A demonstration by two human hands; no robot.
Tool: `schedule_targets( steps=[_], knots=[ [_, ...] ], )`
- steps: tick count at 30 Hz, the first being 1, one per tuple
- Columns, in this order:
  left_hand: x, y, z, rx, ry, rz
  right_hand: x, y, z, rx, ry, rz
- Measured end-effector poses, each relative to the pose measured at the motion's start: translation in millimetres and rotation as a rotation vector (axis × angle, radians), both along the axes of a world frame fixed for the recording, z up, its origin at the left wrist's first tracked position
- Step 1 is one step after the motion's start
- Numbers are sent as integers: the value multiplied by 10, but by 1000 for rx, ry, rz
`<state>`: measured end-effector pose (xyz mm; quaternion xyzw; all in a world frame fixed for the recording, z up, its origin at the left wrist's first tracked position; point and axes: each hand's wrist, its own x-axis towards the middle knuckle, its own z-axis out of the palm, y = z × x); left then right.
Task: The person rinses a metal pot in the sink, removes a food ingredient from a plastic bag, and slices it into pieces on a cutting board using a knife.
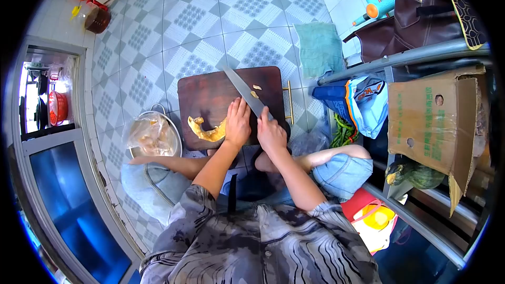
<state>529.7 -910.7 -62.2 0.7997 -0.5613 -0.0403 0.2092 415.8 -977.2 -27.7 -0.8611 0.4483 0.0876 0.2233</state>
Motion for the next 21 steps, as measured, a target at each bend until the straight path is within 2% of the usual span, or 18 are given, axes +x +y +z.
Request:
schedule_targets(
  steps=[5,11,15,18,21],
  knots=[
    [-15,4,-9,-47,42,72,253,-135,-36,-23,-65,68],
    [-6,77,46,37,21,73,-242,-32,2,-92,29,135],
    [-16,151,49,59,19,78,-33,-64,-26,-36,-56,38],
    [22,174,-25,36,-12,85,158,-235,114,182,-127,-54],
    [129,282,-3,40,-48,163,9,-226,-77,247,-315,-166]
  ],
)
